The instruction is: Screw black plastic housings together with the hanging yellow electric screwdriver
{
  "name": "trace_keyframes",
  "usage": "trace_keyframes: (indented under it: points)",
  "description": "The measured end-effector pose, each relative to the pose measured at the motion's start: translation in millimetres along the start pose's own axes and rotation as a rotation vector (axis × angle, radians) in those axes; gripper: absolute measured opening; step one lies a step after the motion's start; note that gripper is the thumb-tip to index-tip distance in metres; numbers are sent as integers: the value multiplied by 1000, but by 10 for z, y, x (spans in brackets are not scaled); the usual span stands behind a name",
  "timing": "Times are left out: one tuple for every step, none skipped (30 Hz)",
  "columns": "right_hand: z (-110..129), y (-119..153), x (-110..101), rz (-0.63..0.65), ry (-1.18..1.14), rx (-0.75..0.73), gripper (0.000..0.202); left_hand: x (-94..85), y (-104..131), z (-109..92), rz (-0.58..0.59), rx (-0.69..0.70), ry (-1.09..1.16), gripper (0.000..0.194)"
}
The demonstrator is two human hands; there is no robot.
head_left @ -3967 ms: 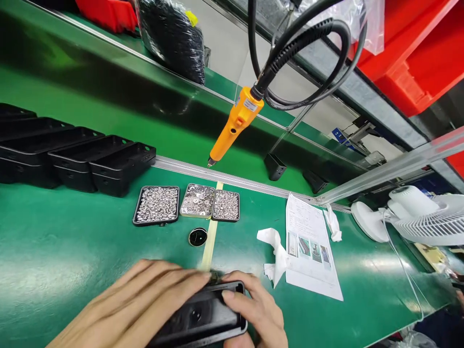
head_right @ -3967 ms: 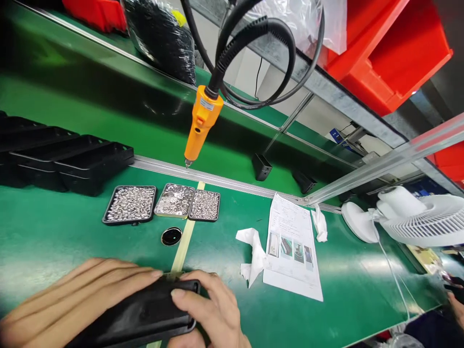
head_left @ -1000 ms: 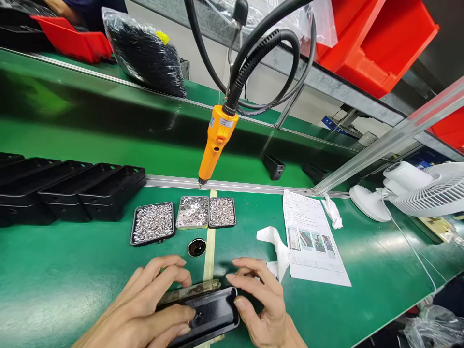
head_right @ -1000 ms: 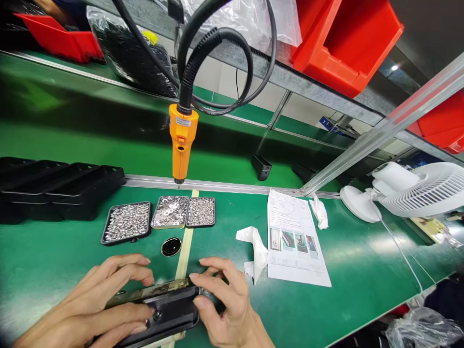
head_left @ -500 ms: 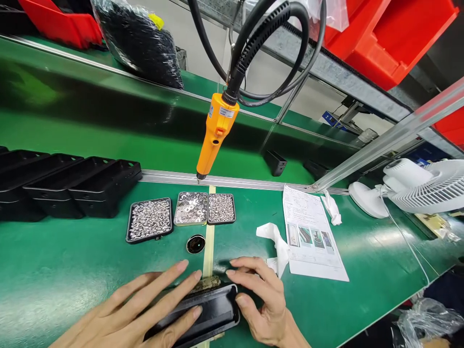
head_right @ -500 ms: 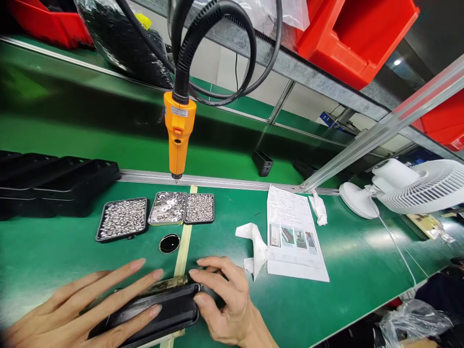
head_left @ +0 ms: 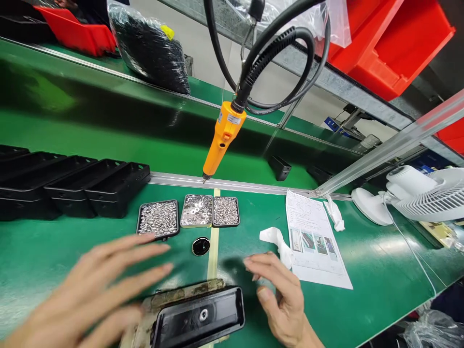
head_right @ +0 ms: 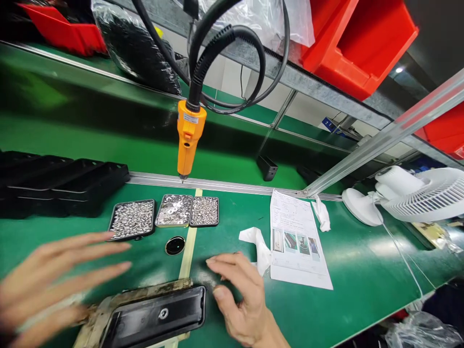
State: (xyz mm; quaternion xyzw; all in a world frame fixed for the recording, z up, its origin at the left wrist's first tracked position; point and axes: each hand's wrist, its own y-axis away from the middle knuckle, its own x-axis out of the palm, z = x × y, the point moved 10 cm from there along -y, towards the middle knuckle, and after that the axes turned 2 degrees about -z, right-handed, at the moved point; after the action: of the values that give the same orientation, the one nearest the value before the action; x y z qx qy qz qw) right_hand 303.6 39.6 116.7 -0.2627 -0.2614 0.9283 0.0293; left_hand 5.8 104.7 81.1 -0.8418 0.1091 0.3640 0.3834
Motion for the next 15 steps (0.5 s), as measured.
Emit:
trace_keyframes:
  points:
    - [3, -122, -31, 0, -10, 19, 39, -97, -67, 208, -20, -71, 17, 34]
    - [-6, -275, -58, -14, -17, 35, 40, -157, -132, 403, -14, -134, 16, 30]
    - [-32, -456, -77, -40, -21, 51, 42, -191, -192, 587, 1, -199, -10, 27]
    - [-74, -659, -85, -78, -21, 68, 47, -197, -248, 732, 20, -243, -33, 28]
    - [-122, -876, -82, -128, -21, 83, 55, -180, -302, 842, 35, -270, -61, 32]
    - [-190, -1099, -53, -170, -27, 112, 70, -143, -353, 918, 43, -280, -84, 37]
    - [-258, -1318, -8, -211, -50, 144, 86, -83, -401, 964, 49, -275, -97, 41]
    - [-316, -1527, 54, -243, -80, 170, 100, -8, -445, 991, 52, -264, -105, 42]
    - [-358, -1722, 125, -268, -114, 188, 111, 84, -481, 1010, 63, -256, -111, 42]
    - [-381, -1895, 195, -289, -149, 196, 115, 182, -510, 1024, 77, -250, -112, 41]
    - [-384, -2047, 267, -300, -181, 194, 114, 276, -533, 1034, 91, -247, -108, 40]
    - [-377, -2174, 334, -303, -210, 189, 108, 358, -550, 1044, 103, -249, -100, 37]
    - [-365, -2274, 395, -299, -236, 186, 97, 421, -563, 1054, 109, -254, -91, 36]
    - [-354, -2348, 447, -291, -259, 187, 82, 464, -574, 1064, 110, -262, -80, 36]
    - [-345, -2397, 487, -281, -277, 194, 68, 489, -583, 1076, 108, -272, -66, 37]
